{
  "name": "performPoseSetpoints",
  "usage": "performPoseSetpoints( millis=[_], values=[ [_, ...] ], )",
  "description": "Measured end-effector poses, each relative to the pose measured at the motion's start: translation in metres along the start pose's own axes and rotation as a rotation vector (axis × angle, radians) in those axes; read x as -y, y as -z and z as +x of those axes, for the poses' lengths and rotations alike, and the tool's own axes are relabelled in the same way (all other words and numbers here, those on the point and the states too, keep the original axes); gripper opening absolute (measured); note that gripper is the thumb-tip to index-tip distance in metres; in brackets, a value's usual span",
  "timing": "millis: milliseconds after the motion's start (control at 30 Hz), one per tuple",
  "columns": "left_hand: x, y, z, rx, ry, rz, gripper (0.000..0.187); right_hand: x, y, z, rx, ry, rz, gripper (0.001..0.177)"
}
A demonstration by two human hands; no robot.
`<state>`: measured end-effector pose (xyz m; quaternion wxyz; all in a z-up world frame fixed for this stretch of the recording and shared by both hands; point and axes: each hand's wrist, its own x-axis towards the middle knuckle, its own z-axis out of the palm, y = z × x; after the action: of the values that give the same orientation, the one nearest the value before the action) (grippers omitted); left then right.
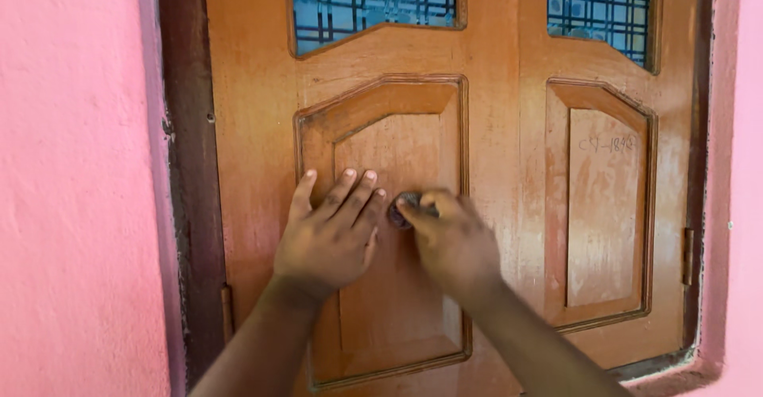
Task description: The person scrubs a wooden door with a dark cloth, focusing on the edges and panels. They then move to the floor and squeeze the cloth over a small container.
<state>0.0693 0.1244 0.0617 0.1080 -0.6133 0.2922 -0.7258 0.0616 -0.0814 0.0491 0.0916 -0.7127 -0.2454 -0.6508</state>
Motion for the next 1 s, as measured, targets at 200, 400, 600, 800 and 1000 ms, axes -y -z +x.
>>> performPoseSetpoints(
  millis=[200,400,600,800,1000],
  values=[
    [-0.003,0.003,0.003,-0.002,0.205,0.103,0.06,-0.002,-0.012,0.033,-0.073,-0.186,-0.029,0.036],
    [-0.002,-0.004,0.0,0.026,0.213,0.145,0.055,0.021,-0.011,0.002,0.019,-0.05,0.026,0.04],
    [0.007,-0.012,-0.002,-0.06,0.305,0.049,0.045,0.009,-0.011,0.054,-0.156,-0.129,0.002,0.033],
    [0.027,-0.01,-0.002,-0.059,0.19,0.004,0.04,0.037,-0.008,0.024,0.08,0.056,0.014,0.039],
    [0.017,-0.001,-0.002,-0.102,0.26,0.154,0.048,0.025,-0.012,0.072,-0.056,-0.099,0.035,0.029]
  ],
)
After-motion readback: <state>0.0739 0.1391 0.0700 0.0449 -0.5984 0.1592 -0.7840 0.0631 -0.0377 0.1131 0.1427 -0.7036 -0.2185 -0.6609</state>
